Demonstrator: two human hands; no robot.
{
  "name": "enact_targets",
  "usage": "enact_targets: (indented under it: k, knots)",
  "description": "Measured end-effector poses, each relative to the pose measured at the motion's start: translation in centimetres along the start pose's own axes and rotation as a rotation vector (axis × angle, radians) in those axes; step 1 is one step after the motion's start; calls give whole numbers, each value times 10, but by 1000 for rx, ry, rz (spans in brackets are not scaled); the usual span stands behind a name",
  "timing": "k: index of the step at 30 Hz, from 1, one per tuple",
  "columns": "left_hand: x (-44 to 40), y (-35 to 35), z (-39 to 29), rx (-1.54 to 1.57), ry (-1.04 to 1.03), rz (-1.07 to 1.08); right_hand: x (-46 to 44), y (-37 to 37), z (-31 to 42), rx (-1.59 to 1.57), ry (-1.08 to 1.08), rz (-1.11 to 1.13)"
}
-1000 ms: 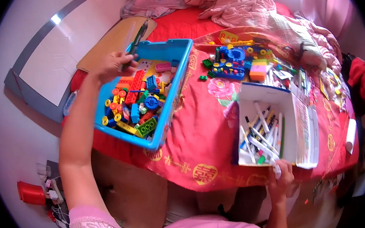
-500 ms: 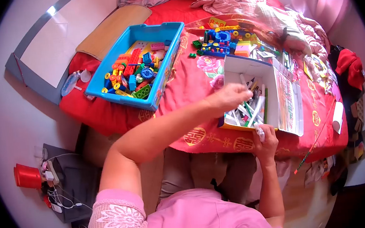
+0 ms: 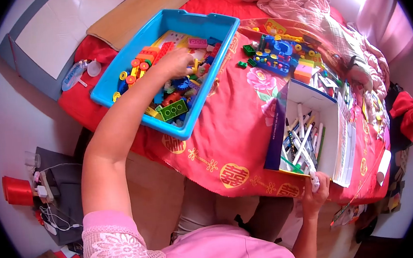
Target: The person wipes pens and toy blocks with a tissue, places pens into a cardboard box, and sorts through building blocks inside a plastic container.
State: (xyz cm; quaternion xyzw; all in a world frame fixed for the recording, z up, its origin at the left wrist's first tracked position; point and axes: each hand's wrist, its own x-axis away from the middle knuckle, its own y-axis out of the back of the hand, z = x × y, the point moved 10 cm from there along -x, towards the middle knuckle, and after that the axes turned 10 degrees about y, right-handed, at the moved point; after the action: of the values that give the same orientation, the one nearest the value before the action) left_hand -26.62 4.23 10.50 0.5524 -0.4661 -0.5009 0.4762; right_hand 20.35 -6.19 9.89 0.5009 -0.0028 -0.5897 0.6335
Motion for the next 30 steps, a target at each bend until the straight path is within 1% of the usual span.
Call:
enact_targets:
  k: [1,4,5,8,9,12,14,15,16,18,21,24,25,28,30]
  knots:
    - [0,-3,-2,-62,8,-8,-1,-1,1,33,0,15]
    - [-11,-11,30,-312,252,72,-2,-1,4,69,40,-9]
    - [-13,-4,37,-302,283,55,-1,-2,2,65,30,3]
    - [-20,22,44,-304,249,-280,0,-3,-1,62,8,11]
    - [-22,31,36,-270,189,-378,1,-4,-1,63,20,18]
    - [-44,4,8,26,125,-63,2,-4,-2,108,33,23]
    - [-52,-26,-4,8,175,171,2,-4,-1,97,15,24]
    - [-49,-37,-6,-86,216,198,2,-4,-1,90,9,23]
    - [-49,-48,-3,-109,288,247,2,-4,0,90,10,26]
    - [-46,-63,8,-110,453,528,2,-4,0,88,11,30]
    - [-52,-79,10,-54,460,721,1,-5,3,101,25,37]
    - [-52,-76,7,107,368,733,1,-4,1,98,47,33]
    - [-59,-45,5,375,335,402,2,-5,1,91,50,27]
    - [-69,-55,36,719,509,420,0,-5,3,117,38,30]
    - [-66,-30,60,780,595,249,2,-4,1,107,34,22]
